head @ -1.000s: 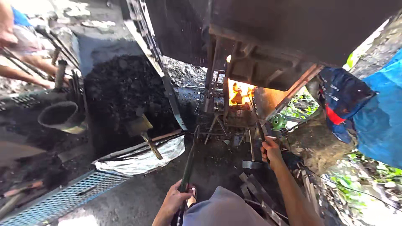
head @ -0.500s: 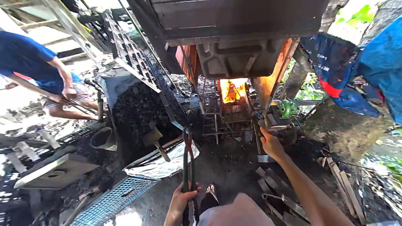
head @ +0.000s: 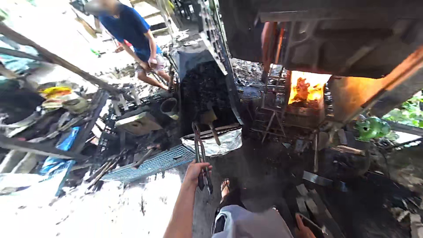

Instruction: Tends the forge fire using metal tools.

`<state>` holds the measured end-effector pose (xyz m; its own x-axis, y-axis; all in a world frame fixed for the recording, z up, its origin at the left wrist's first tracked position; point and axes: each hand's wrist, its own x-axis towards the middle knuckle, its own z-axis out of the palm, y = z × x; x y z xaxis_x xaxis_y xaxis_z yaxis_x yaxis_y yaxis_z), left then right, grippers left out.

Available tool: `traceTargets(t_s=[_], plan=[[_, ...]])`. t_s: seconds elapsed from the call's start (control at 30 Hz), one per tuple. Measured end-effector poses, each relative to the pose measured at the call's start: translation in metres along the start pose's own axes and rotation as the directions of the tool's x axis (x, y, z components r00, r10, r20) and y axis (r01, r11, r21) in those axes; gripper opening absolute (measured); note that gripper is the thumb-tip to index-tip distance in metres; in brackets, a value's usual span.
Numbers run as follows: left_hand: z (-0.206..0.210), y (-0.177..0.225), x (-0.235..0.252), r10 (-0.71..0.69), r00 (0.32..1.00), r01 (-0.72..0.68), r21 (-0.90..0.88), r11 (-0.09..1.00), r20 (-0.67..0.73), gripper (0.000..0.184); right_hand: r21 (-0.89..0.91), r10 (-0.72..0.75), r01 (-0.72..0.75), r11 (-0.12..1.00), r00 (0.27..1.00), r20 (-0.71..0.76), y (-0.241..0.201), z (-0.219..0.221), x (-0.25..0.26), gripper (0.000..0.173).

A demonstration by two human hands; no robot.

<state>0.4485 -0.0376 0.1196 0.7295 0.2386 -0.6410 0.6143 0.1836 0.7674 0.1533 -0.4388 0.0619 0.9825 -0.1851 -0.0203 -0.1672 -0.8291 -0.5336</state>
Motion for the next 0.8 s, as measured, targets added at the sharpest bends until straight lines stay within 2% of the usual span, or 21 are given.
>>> traceTargets(t_s=[0.13, 0.27, 0.33, 0.4, 0.5, 0.53, 0.6, 0.67, 0.73, 0.8], plan=[[-0.022, 0.031, 0.094, -0.099, 0.995, 0.1, 0.035, 0.994, -0.017, 0.043, 0.023, -0.163, 0.162, 0.986, 0.985, 0.061, -0.06, 0.026, 0.064, 0.043], [-0.049, 0.073, 0.205, -0.106, 0.994, 0.112, 0.196, 0.974, -0.041, 0.041, 0.111, -0.133, 0.123, 0.986, 0.987, 0.094, -0.163, 0.072, 0.189, 0.048], [-0.065, 0.093, 0.266, -0.031, 0.998, 0.046, 0.327, 0.944, -0.051, 0.043, 0.072, -0.037, 0.022, 0.997, 0.977, 0.208, -0.229, 0.088, 0.277, 0.052], [-0.085, 0.107, 0.319, 0.098, 0.993, -0.054, 0.498, 0.865, -0.063, 0.05, 0.032, 0.067, -0.08, 0.996, 0.949, 0.308, -0.29, 0.106, 0.369, 0.055], [-0.077, 0.125, 0.344, 0.213, 0.974, -0.096, 0.703, 0.705, -0.081, 0.079, 0.041, 0.148, -0.172, 0.984, 0.93, 0.336, -0.33, 0.137, 0.463, 0.054], [-0.069, 0.124, 0.342, 0.241, 0.967, -0.108, 0.725, 0.68, -0.082, 0.079, 0.025, 0.159, -0.178, 0.984, 0.924, 0.347, -0.331, 0.144, 0.471, 0.054], [-0.047, 0.108, 0.328, 0.251, 0.968, -0.177, 0.676, 0.715, -0.013, 0.06, -0.043, 0.175, -0.172, 0.984, 0.898, 0.404, -0.327, 0.147, 0.454, 0.057], [-0.016, 0.07, 0.31, 0.079, 0.986, -0.144, 0.525, 0.839, 0.145, 0.052, -0.097, 0.204, -0.18, 0.979, 0.874, 0.44, -0.318, 0.137, 0.414, 0.059], [0.016, 0.031, 0.292, -0.153, 0.938, 0.047, 0.322, 0.945, 0.312, 0.056, -0.119, 0.238, -0.207, 0.971, 0.861, 0.449, -0.31, 0.119, 0.366, 0.058], [0.043, 0.008, 0.286, -0.287, 0.857, 0.286, 0.067, 0.956, 0.428, 0.057, -0.101, 0.239, -0.217, 0.971, 0.876, 0.419, -0.309, 0.095, 0.33, 0.056]])
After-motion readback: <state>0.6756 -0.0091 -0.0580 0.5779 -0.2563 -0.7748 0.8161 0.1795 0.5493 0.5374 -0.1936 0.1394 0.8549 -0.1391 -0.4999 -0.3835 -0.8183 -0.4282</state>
